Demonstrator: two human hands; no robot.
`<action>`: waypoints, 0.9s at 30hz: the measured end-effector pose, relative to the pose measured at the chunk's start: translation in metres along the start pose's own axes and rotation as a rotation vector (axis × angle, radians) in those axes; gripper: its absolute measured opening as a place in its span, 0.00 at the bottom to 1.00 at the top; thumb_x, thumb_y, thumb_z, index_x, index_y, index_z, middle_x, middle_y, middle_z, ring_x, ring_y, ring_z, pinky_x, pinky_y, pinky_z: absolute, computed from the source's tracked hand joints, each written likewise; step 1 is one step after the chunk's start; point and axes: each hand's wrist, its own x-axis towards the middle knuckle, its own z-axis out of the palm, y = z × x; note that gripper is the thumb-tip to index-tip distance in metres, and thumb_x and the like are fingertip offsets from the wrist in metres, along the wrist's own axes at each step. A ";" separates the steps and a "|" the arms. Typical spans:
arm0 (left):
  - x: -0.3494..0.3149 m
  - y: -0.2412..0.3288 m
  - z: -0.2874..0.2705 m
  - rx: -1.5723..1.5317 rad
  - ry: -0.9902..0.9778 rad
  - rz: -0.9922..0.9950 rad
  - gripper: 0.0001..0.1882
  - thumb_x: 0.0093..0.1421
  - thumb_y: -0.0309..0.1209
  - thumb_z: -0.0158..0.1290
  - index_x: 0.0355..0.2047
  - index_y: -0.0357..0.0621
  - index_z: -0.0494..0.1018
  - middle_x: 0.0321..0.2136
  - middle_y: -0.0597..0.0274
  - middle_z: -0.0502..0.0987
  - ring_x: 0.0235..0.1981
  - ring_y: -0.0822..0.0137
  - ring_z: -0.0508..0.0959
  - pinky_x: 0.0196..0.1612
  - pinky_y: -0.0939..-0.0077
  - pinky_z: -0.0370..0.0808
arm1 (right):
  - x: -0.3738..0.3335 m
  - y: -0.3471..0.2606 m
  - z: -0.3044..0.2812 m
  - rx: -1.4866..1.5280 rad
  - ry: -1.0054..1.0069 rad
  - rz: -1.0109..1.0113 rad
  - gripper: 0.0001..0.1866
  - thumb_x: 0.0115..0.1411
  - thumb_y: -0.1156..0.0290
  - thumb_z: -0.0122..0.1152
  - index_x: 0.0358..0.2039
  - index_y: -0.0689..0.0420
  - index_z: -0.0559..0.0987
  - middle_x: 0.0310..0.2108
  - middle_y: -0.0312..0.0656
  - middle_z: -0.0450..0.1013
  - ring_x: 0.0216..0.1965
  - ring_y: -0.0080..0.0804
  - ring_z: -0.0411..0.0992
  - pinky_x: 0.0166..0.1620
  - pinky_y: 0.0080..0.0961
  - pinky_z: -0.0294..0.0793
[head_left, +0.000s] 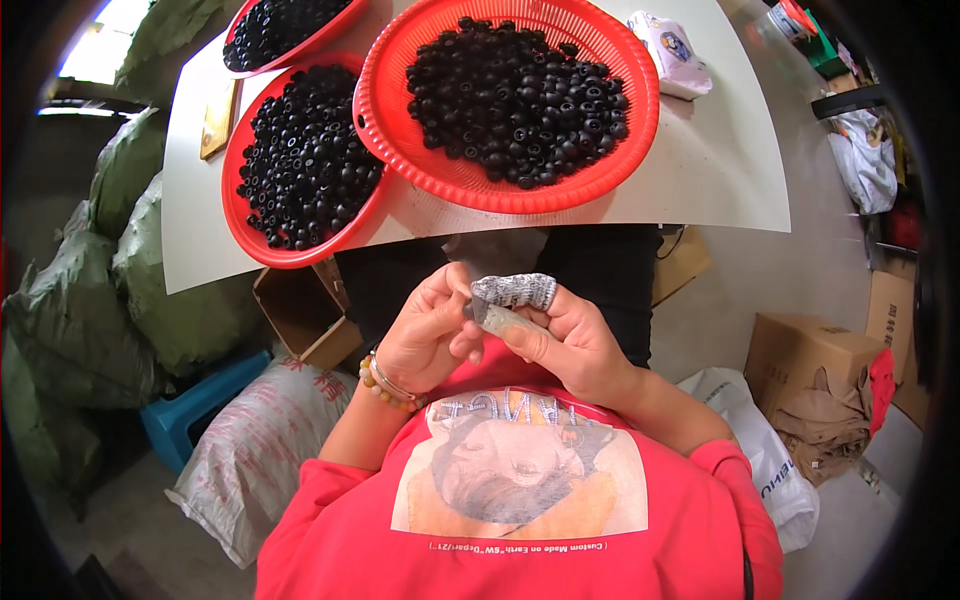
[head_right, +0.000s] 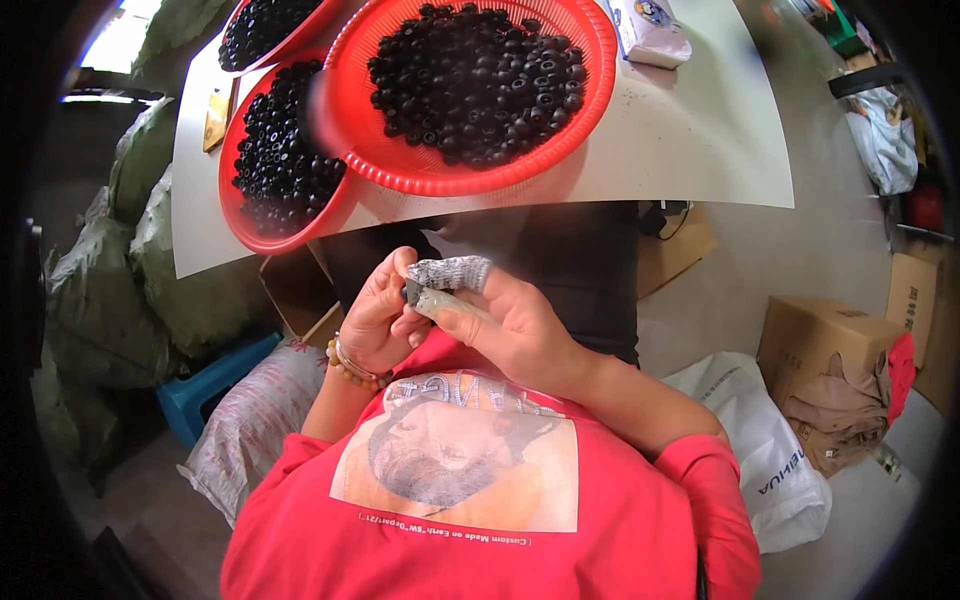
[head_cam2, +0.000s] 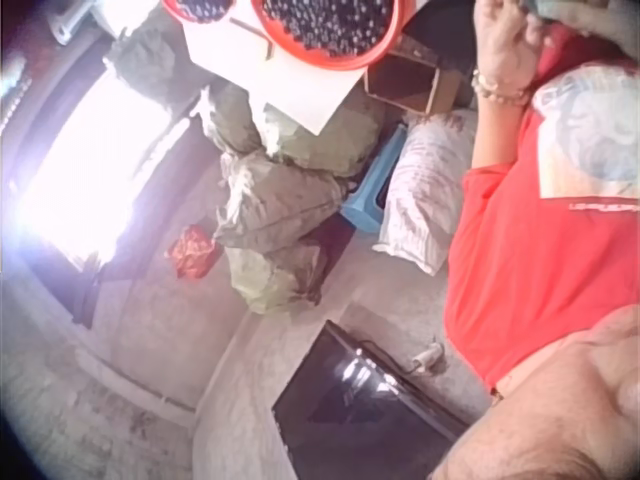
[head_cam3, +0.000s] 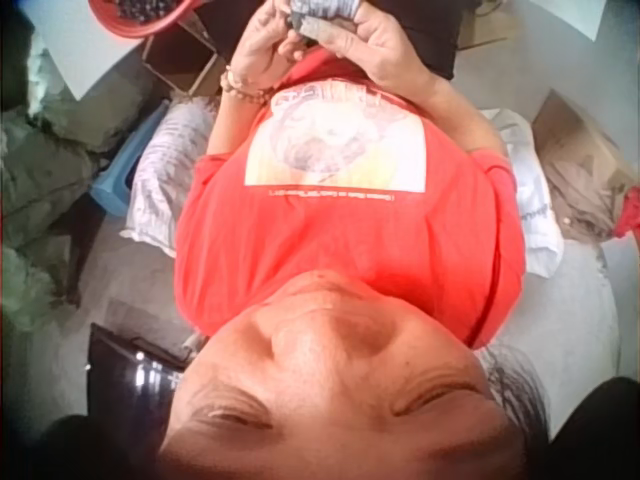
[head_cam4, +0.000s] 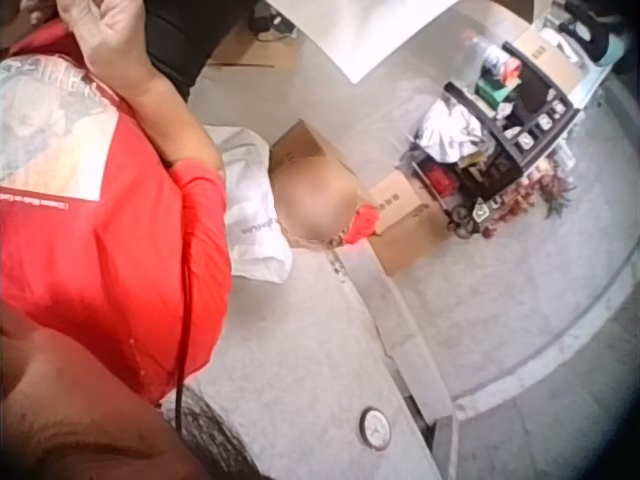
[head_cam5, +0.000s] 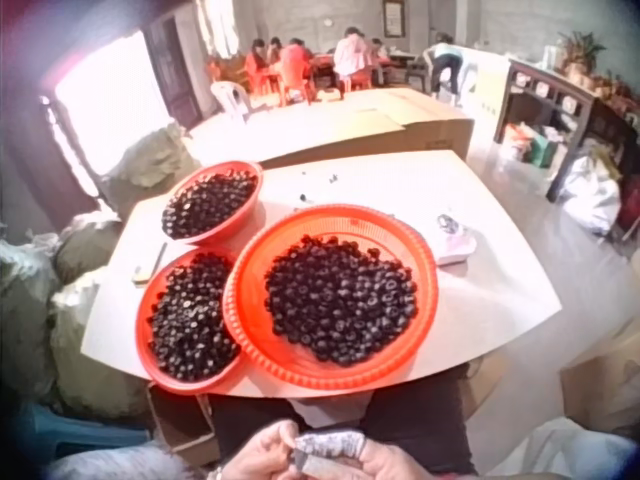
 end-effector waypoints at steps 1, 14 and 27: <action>0.000 0.000 0.001 -0.015 0.000 -0.007 0.06 0.55 0.30 0.47 0.29 0.43 0.61 0.19 0.63 0.67 0.14 0.79 0.65 0.20 0.84 0.73 | 0.000 -0.001 0.002 0.012 0.023 0.012 0.16 0.58 0.76 0.42 0.47 0.64 0.60 0.37 0.42 0.67 0.39 0.25 0.66 0.43 0.21 0.64; 0.001 0.001 0.005 -0.031 0.001 0.032 0.05 0.56 0.27 0.46 0.31 0.43 0.62 0.24 0.60 0.67 0.19 0.77 0.67 0.26 0.81 0.73 | -0.006 -0.008 -0.003 0.051 0.084 0.109 0.19 0.57 0.76 0.44 0.50 0.62 0.58 0.41 0.37 0.65 0.40 0.19 0.63 0.44 0.17 0.61; -0.002 -0.001 0.012 0.353 0.125 0.238 0.06 0.53 0.21 0.47 0.30 0.40 0.61 0.30 0.60 0.69 0.24 0.75 0.70 0.29 0.83 0.70 | -0.004 0.000 -0.004 -0.041 0.038 0.030 0.22 0.56 0.77 0.46 0.51 0.63 0.56 0.45 0.41 0.61 0.46 0.24 0.62 0.49 0.20 0.60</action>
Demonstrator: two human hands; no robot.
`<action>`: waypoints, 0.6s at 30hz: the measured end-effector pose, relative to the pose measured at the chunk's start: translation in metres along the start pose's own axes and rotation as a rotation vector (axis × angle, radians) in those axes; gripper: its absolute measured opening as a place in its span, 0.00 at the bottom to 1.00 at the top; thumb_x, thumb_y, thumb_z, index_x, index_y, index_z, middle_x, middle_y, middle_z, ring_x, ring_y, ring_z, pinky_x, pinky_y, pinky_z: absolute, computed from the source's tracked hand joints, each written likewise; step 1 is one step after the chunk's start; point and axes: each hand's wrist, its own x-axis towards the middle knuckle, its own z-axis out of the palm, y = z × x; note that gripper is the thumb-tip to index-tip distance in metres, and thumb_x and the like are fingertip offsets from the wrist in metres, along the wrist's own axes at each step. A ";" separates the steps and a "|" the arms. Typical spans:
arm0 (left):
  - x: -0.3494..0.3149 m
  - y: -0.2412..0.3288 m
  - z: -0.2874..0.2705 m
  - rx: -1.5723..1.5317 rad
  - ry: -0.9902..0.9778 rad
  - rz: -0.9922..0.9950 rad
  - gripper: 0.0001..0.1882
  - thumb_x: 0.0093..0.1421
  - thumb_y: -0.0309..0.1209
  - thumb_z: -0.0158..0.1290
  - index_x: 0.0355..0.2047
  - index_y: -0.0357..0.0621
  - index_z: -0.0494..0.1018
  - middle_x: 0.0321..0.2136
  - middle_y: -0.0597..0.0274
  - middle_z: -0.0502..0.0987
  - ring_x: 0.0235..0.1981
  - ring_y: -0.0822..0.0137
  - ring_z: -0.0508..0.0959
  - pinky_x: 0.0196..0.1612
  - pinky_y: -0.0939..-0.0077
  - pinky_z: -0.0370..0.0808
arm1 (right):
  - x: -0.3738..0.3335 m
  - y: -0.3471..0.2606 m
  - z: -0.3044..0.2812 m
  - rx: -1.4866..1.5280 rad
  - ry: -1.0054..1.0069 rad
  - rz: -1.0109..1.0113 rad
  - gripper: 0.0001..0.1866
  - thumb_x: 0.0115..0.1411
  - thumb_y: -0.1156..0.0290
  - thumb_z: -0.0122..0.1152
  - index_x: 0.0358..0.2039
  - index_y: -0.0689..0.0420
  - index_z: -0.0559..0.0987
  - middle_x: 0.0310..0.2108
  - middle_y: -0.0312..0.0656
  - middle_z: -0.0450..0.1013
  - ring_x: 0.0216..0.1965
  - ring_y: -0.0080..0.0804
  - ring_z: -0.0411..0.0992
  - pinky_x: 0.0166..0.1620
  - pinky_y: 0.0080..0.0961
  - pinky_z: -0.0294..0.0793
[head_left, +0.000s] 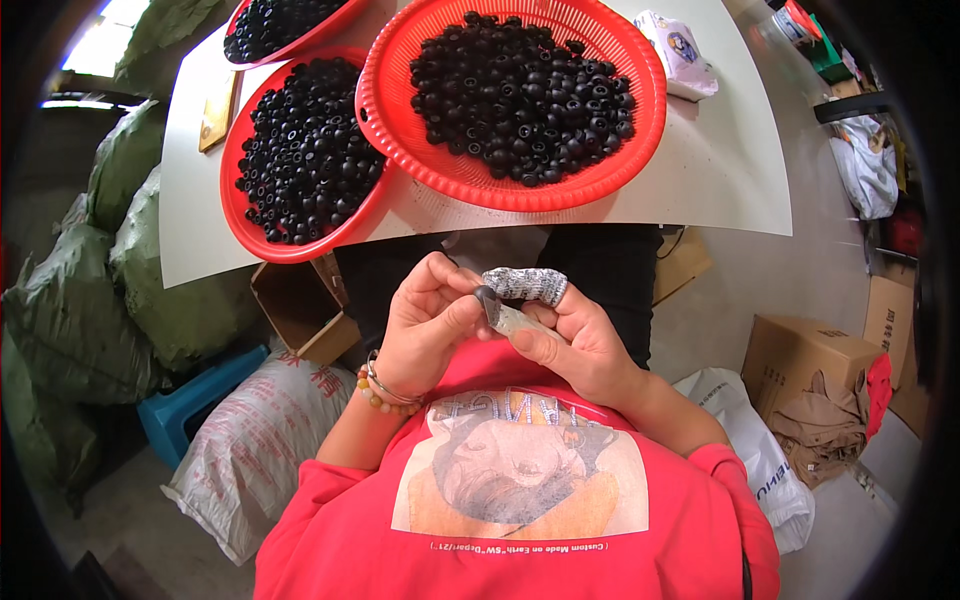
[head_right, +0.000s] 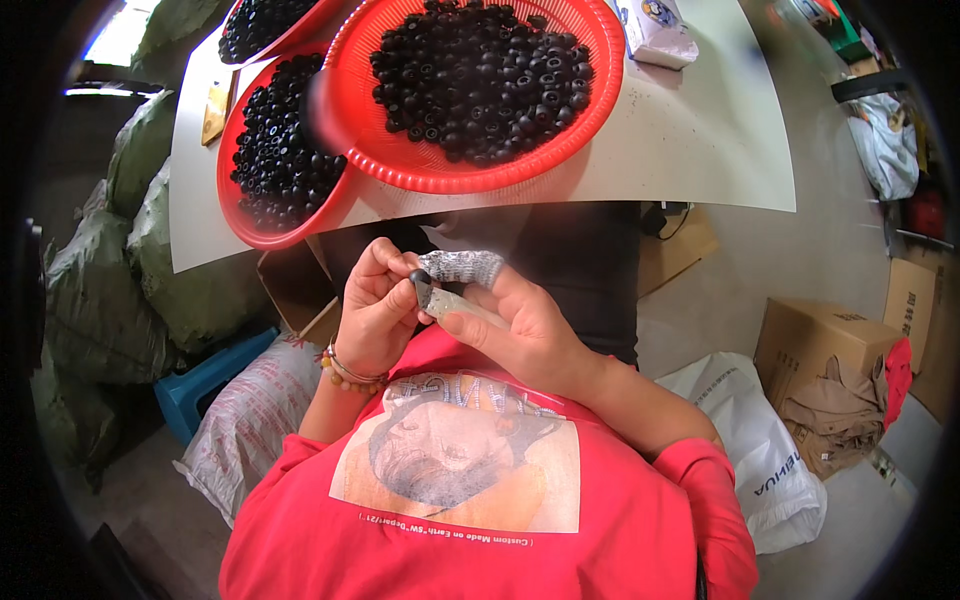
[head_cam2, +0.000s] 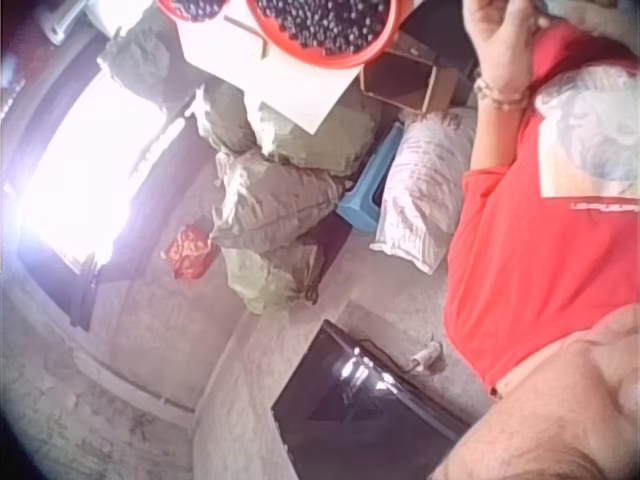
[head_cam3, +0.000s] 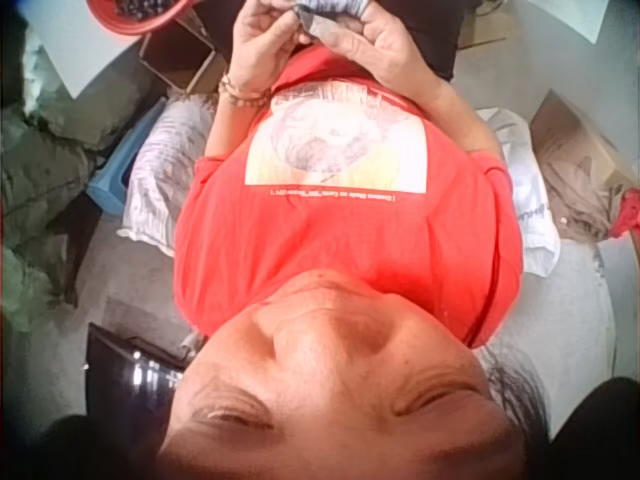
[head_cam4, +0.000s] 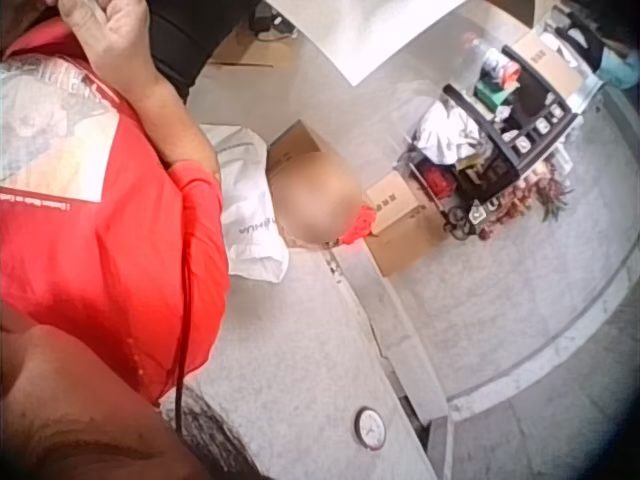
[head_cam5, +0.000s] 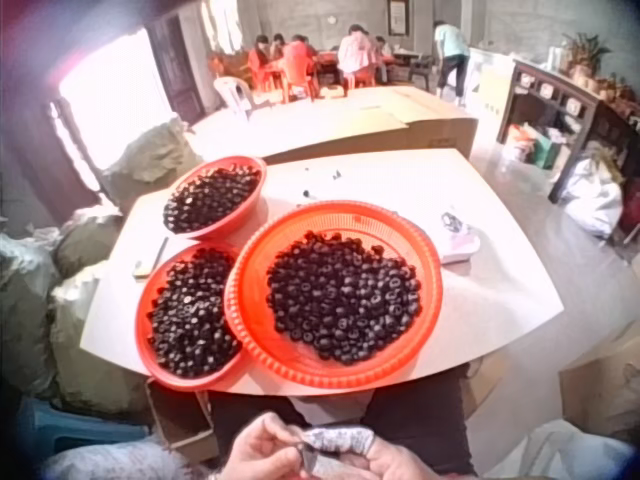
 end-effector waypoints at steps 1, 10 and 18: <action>0.000 0.000 0.000 0.018 0.005 0.011 0.07 0.53 0.21 0.48 0.30 0.40 0.61 0.30 0.60 0.69 0.25 0.75 0.70 0.30 0.83 0.70 | 0.000 0.000 0.000 0.005 -0.003 -0.001 0.22 0.56 0.77 0.46 0.51 0.63 0.56 0.45 0.41 0.61 0.46 0.24 0.62 0.49 0.20 0.60; 0.000 -0.002 0.001 0.153 0.056 0.076 0.07 0.52 0.21 0.49 0.28 0.38 0.62 0.31 0.59 0.70 0.28 0.75 0.71 0.30 0.84 0.71 | 0.001 0.003 0.000 0.003 0.044 -0.007 0.20 0.56 0.77 0.46 0.50 0.63 0.58 0.47 0.41 0.60 0.47 0.24 0.61 0.50 0.21 0.59; 0.001 -0.005 -0.001 0.192 0.033 0.072 0.07 0.53 0.22 0.48 0.29 0.40 0.60 0.30 0.57 0.68 0.27 0.74 0.71 0.30 0.82 0.71 | 0.003 0.005 0.000 0.009 0.100 0.011 0.17 0.57 0.76 0.45 0.47 0.64 0.61 0.39 0.37 0.65 0.40 0.20 0.64 0.46 0.19 0.62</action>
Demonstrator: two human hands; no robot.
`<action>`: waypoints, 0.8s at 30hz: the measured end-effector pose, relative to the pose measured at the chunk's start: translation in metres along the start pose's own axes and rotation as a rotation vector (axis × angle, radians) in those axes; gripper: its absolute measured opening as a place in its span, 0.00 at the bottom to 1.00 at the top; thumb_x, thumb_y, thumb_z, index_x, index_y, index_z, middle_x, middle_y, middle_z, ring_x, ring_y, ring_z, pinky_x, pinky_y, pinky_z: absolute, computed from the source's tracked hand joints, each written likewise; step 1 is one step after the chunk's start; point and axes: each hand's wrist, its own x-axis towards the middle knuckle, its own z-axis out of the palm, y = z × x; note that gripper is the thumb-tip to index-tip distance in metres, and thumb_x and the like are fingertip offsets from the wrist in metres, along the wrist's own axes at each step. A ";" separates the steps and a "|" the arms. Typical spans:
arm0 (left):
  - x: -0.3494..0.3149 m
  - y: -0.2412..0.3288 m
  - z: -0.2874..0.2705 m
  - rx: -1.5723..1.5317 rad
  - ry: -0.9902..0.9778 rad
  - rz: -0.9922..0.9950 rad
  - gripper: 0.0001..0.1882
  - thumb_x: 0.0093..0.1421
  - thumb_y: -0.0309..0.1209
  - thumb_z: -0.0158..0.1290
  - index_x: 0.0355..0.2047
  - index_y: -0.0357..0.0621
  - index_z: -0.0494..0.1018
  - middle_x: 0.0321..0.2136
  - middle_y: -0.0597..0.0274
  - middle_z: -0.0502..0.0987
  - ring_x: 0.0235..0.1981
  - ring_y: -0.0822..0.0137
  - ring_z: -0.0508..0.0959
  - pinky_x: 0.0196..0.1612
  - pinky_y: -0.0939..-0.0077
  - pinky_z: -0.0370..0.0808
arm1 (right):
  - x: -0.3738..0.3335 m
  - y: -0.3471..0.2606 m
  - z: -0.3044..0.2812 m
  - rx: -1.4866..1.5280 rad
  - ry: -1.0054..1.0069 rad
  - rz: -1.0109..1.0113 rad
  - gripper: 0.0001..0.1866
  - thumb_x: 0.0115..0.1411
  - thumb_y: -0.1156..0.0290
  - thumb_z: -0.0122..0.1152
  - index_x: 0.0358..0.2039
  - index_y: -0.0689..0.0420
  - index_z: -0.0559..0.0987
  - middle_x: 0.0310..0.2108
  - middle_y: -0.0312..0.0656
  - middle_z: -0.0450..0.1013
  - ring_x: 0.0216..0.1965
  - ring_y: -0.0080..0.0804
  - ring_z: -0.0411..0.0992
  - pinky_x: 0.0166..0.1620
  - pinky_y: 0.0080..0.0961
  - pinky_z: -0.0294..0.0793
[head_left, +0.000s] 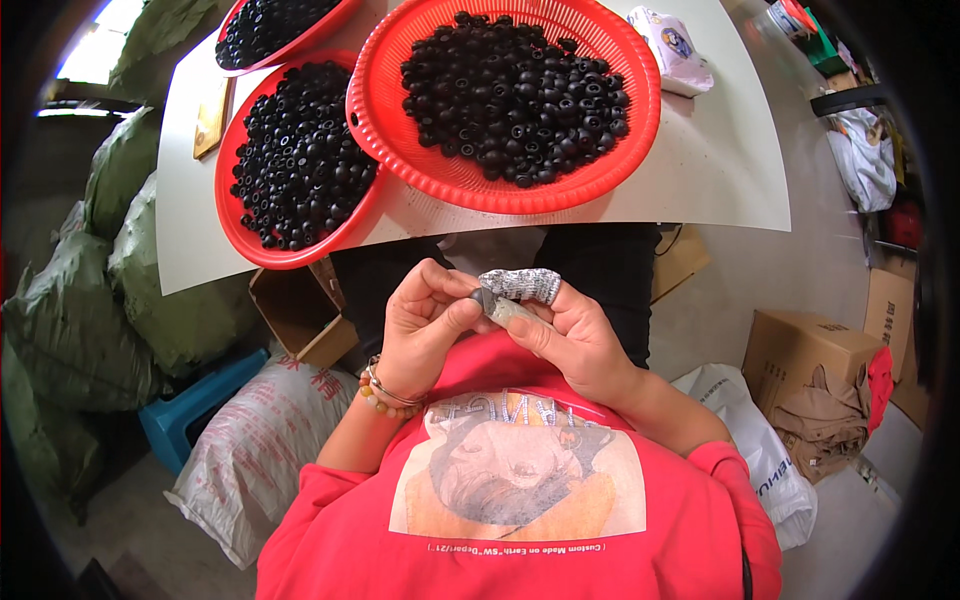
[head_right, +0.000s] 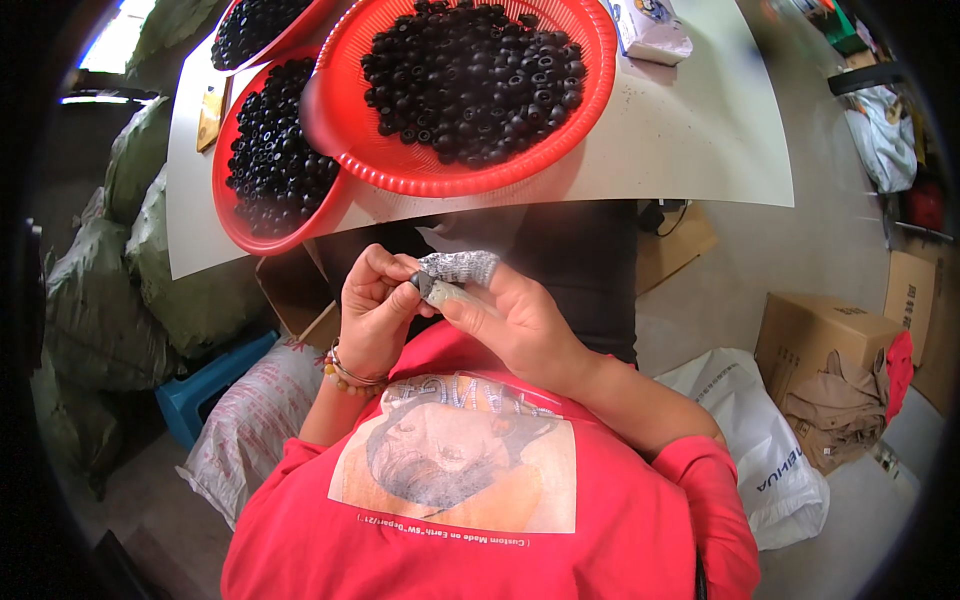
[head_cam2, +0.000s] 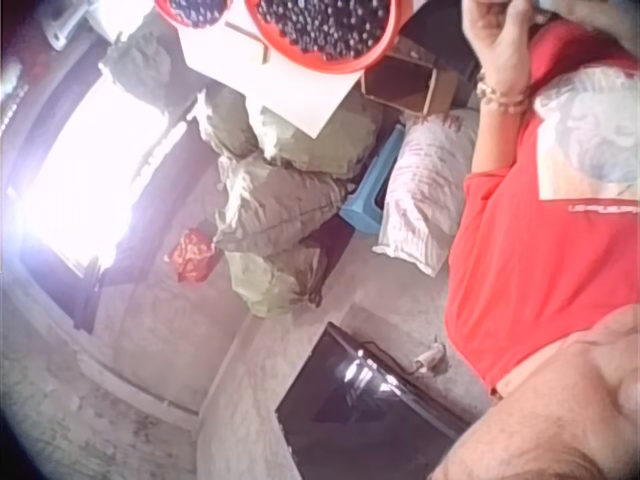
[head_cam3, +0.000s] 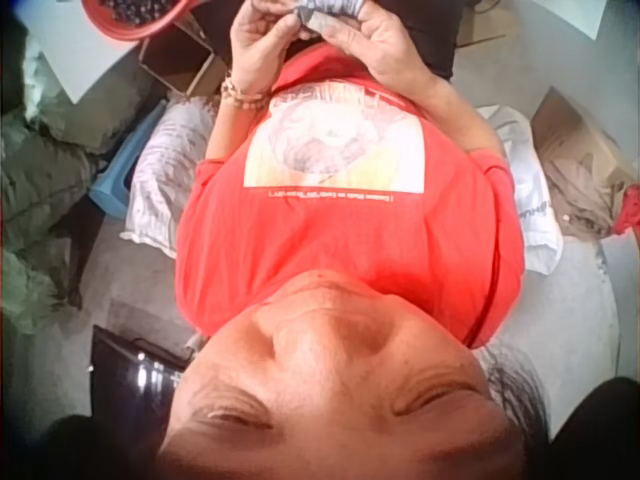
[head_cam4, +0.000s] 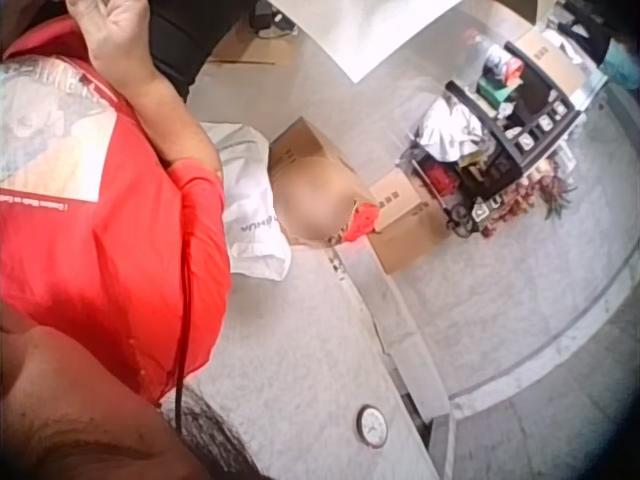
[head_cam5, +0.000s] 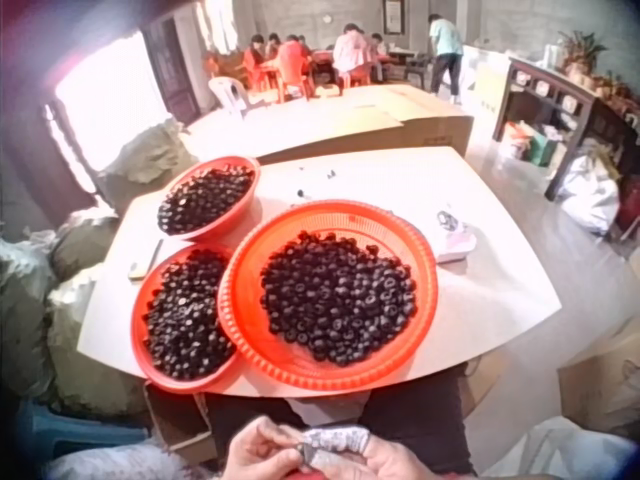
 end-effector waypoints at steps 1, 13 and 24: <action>0.001 -0.002 -0.002 -0.036 -0.013 0.000 0.06 0.53 0.22 0.48 0.28 0.39 0.61 0.30 0.57 0.69 0.28 0.74 0.71 0.31 0.82 0.72 | 0.000 -0.001 0.001 0.006 0.013 -0.001 0.16 0.57 0.76 0.45 0.47 0.64 0.62 0.37 0.37 0.66 0.39 0.20 0.64 0.45 0.19 0.63; 0.002 0.001 0.001 -0.172 -0.015 -0.066 0.05 0.53 0.21 0.47 0.28 0.39 0.61 0.29 0.55 0.70 0.26 0.74 0.73 0.33 0.77 0.75 | 0.008 -0.003 0.002 0.053 0.185 -0.012 0.16 0.57 0.70 0.48 0.43 0.65 0.62 0.35 0.39 0.66 0.35 0.20 0.65 0.39 0.16 0.65; 0.002 0.002 0.001 -0.121 -0.015 -0.071 0.05 0.54 0.21 0.46 0.29 0.39 0.61 0.28 0.56 0.70 0.26 0.73 0.72 0.33 0.76 0.75 | 0.012 0.008 -0.006 -0.027 0.199 -0.015 0.16 0.57 0.72 0.47 0.44 0.64 0.62 0.39 0.39 0.64 0.40 0.18 0.62 0.43 0.17 0.63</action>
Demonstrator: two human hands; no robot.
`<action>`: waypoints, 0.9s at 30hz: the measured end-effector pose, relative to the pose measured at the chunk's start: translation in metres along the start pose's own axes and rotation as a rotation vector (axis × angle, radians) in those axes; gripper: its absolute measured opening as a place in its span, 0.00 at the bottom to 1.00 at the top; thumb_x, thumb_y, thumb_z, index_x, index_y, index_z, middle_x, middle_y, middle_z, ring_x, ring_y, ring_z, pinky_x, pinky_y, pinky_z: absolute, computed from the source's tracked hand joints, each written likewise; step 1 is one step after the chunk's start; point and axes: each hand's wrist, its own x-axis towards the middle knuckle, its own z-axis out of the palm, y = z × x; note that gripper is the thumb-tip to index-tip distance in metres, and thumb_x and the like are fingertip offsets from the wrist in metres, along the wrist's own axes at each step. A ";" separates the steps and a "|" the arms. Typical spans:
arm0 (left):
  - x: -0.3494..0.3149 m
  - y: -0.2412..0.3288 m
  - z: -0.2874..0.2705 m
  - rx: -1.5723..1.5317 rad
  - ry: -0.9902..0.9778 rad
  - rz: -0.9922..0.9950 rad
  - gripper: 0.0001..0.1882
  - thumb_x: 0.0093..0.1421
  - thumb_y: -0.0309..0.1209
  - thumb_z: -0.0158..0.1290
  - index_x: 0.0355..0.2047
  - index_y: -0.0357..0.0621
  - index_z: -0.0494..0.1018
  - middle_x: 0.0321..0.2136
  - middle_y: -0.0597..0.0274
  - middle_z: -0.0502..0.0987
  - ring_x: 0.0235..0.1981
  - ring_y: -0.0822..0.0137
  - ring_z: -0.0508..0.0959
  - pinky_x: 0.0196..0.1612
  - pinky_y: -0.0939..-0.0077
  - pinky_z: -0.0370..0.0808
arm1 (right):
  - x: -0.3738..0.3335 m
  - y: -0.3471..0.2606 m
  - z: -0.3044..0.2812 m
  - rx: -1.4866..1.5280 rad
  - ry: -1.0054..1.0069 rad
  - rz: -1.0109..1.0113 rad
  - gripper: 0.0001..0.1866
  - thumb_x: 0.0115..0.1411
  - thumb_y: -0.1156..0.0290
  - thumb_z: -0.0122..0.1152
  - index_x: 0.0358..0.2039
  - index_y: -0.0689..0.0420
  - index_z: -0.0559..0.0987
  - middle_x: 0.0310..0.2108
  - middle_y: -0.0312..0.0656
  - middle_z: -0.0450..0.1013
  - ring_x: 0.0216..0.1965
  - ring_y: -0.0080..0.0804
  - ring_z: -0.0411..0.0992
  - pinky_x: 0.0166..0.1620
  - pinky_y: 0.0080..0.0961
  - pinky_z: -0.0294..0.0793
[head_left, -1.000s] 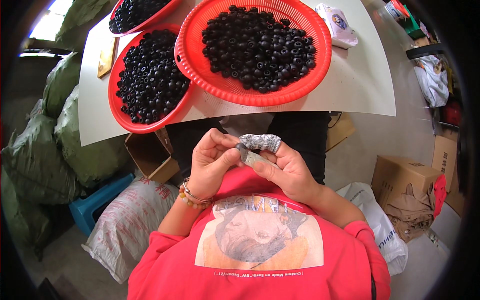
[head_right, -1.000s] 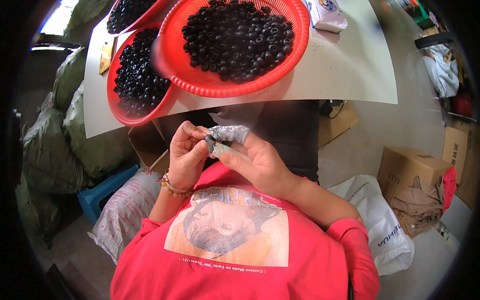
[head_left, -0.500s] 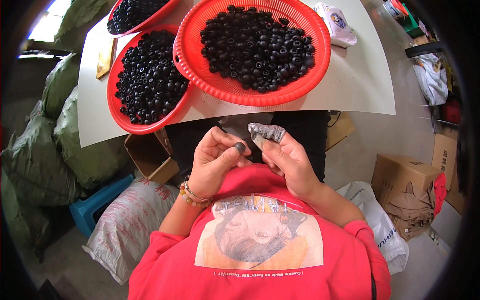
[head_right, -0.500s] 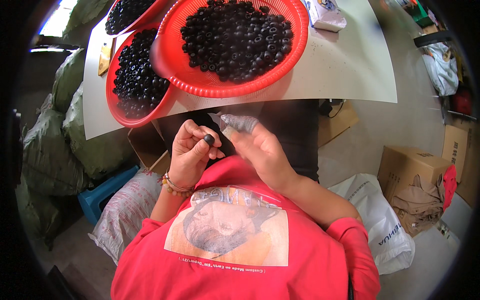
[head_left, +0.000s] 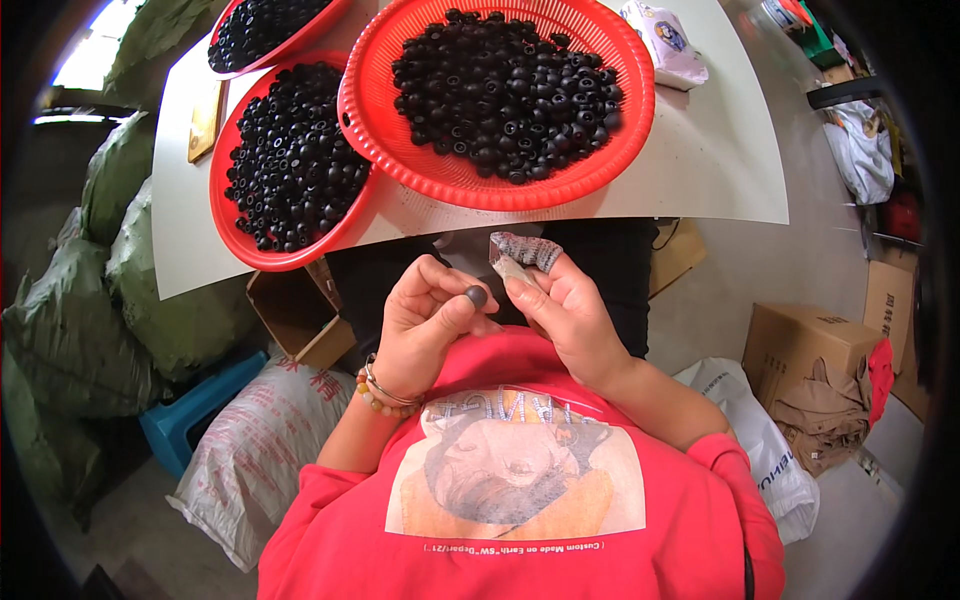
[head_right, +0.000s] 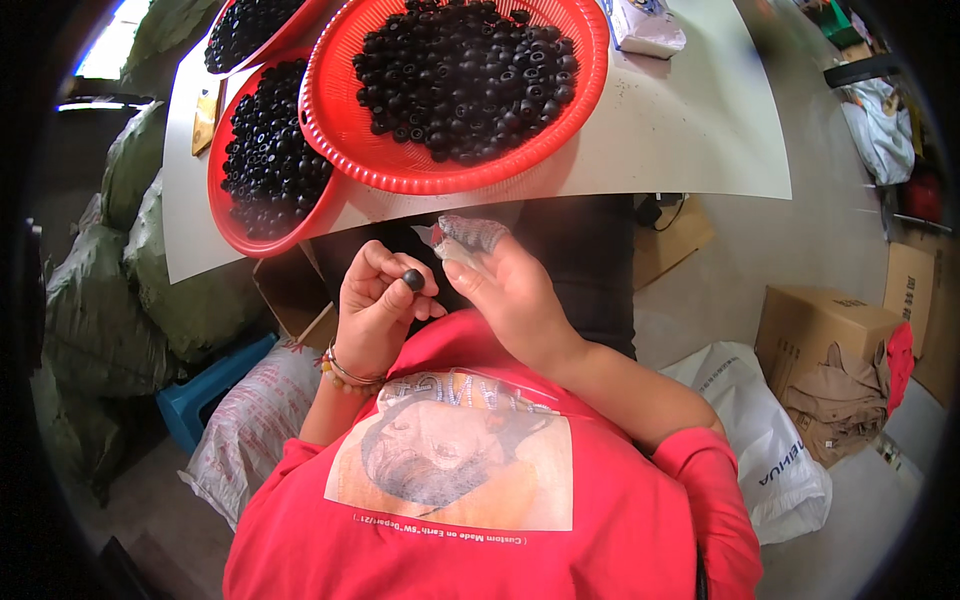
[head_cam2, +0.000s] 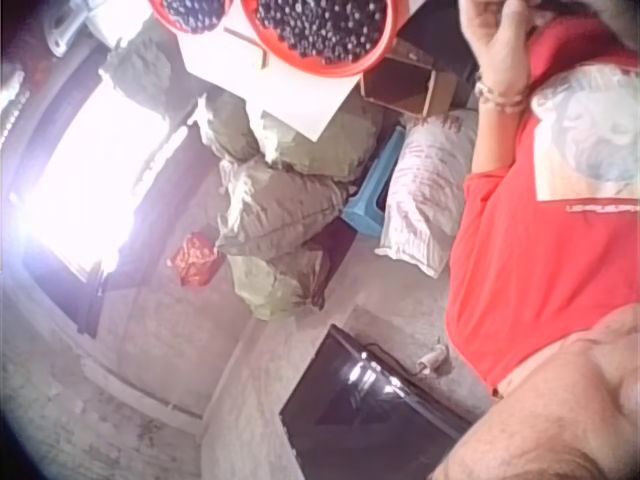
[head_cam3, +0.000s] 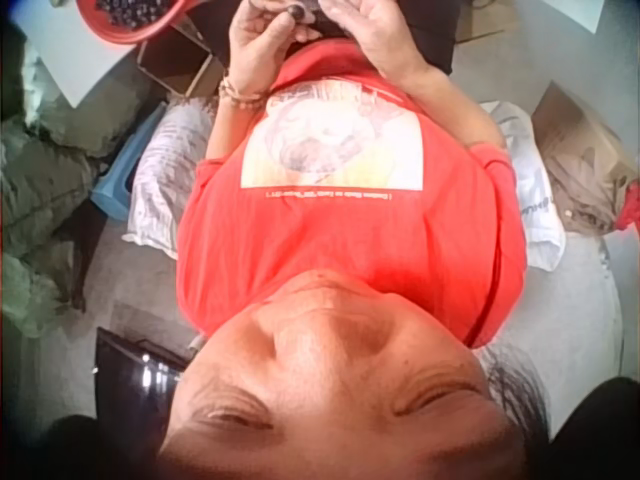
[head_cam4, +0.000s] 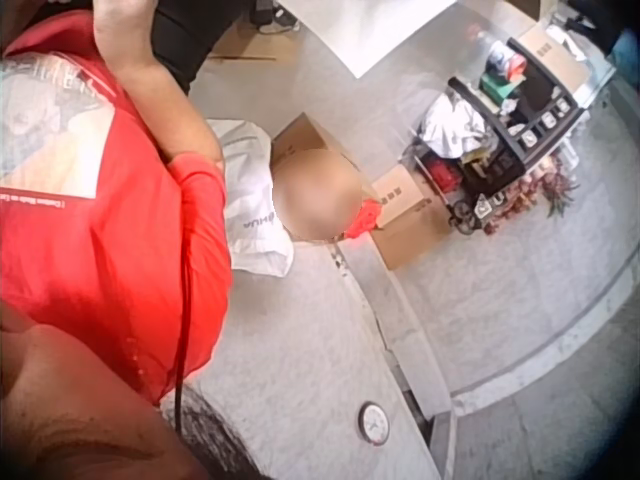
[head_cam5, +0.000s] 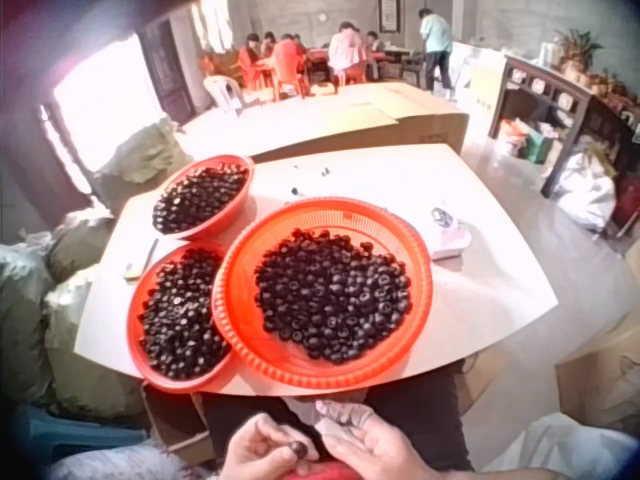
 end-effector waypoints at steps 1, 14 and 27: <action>0.000 0.001 -0.001 -0.047 -0.004 -0.014 0.05 0.54 0.21 0.46 0.30 0.40 0.61 0.28 0.56 0.70 0.25 0.74 0.72 0.33 0.76 0.75 | -0.002 -0.003 0.001 0.011 -0.006 0.035 0.16 0.57 0.72 0.46 0.45 0.64 0.61 0.39 0.38 0.64 0.40 0.18 0.62 0.43 0.17 0.62; 0.004 -0.001 -0.008 -0.375 -0.042 -0.151 0.06 0.59 0.32 0.40 0.31 0.43 0.60 0.19 0.64 0.68 0.16 0.79 0.67 0.23 0.81 0.74 | -0.011 -0.014 0.002 0.025 -0.338 0.028 0.23 0.57 0.77 0.44 0.52 0.64 0.53 0.45 0.40 0.62 0.46 0.23 0.61 0.49 0.20 0.59; 0.001 0.003 -0.009 -0.425 -0.024 -0.311 0.06 0.59 0.32 0.41 0.31 0.44 0.60 0.15 0.65 0.67 0.11 0.78 0.64 0.19 0.81 0.73 | -0.012 -0.017 0.003 0.034 -0.359 0.029 0.19 0.57 0.76 0.45 0.49 0.64 0.58 0.44 0.41 0.63 0.46 0.24 0.62 0.49 0.21 0.60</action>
